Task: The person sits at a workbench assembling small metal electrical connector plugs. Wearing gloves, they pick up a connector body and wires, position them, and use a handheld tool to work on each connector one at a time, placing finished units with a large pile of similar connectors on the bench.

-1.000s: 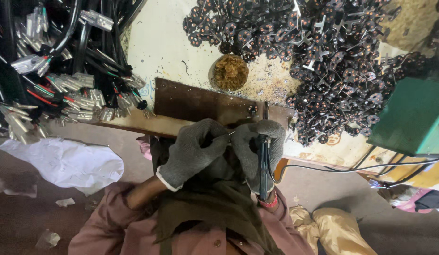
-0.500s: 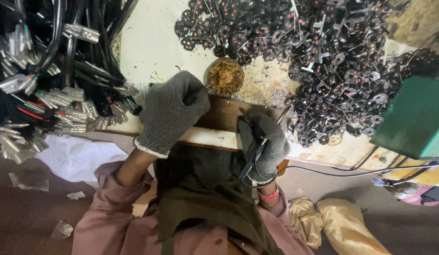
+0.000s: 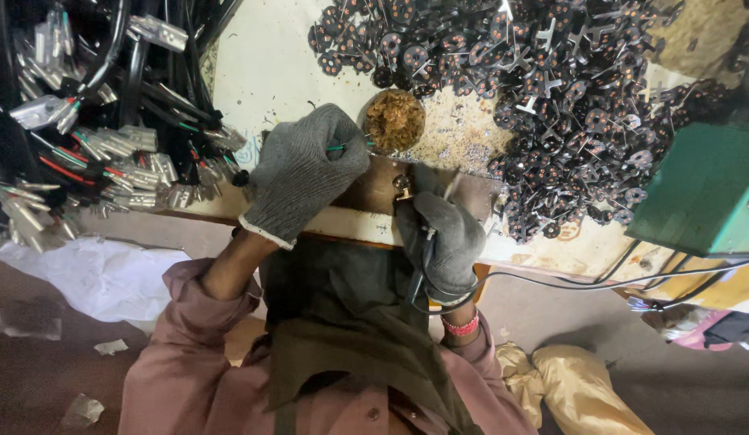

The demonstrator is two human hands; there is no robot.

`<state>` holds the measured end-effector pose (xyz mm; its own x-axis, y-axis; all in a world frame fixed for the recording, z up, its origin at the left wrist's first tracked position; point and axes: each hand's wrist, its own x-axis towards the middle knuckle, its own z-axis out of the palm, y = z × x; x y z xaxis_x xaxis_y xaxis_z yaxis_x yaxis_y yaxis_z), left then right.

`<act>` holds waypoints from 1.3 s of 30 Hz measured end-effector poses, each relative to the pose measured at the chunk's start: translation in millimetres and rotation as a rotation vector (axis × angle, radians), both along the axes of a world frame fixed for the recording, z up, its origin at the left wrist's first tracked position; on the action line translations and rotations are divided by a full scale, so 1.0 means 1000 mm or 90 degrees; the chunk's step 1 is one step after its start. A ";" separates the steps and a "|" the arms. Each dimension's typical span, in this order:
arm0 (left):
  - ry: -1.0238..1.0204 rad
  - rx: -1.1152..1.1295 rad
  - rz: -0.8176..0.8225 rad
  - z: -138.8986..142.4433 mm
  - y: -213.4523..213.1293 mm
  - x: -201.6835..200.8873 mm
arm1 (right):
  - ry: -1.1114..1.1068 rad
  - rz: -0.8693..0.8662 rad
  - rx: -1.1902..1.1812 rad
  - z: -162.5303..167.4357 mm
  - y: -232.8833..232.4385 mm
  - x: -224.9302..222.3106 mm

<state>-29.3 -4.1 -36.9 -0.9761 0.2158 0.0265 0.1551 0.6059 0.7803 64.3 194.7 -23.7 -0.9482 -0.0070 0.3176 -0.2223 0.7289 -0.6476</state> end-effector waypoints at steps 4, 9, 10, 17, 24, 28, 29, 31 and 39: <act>-0.061 0.048 0.029 0.000 -0.008 0.008 | -0.063 -0.053 -0.074 -0.004 -0.004 0.004; -0.138 0.129 -0.056 0.005 -0.023 0.021 | -0.070 -0.035 -0.300 -0.009 -0.001 0.006; -0.160 0.141 -0.070 0.006 -0.022 0.023 | -0.080 -0.033 -0.376 -0.009 -0.001 0.004; -0.162 0.112 -0.134 0.009 -0.005 0.030 | -0.059 -0.045 -0.060 0.000 -0.016 -0.001; -0.113 0.033 -0.145 0.010 0.003 0.038 | -0.145 -0.074 -0.351 0.000 0.008 0.028; 0.010 0.015 -0.103 0.008 0.010 0.049 | -0.153 -0.022 -0.023 -0.013 0.027 0.049; 0.020 0.011 -0.097 0.007 0.011 0.050 | -0.141 -0.006 -0.056 -0.016 0.028 0.052; 0.025 -0.005 -0.098 0.006 0.012 0.053 | -0.118 0.020 -0.122 -0.019 0.028 0.053; -0.015 -0.059 -0.112 0.003 0.013 0.053 | -0.169 0.001 -0.073 -0.002 0.019 0.039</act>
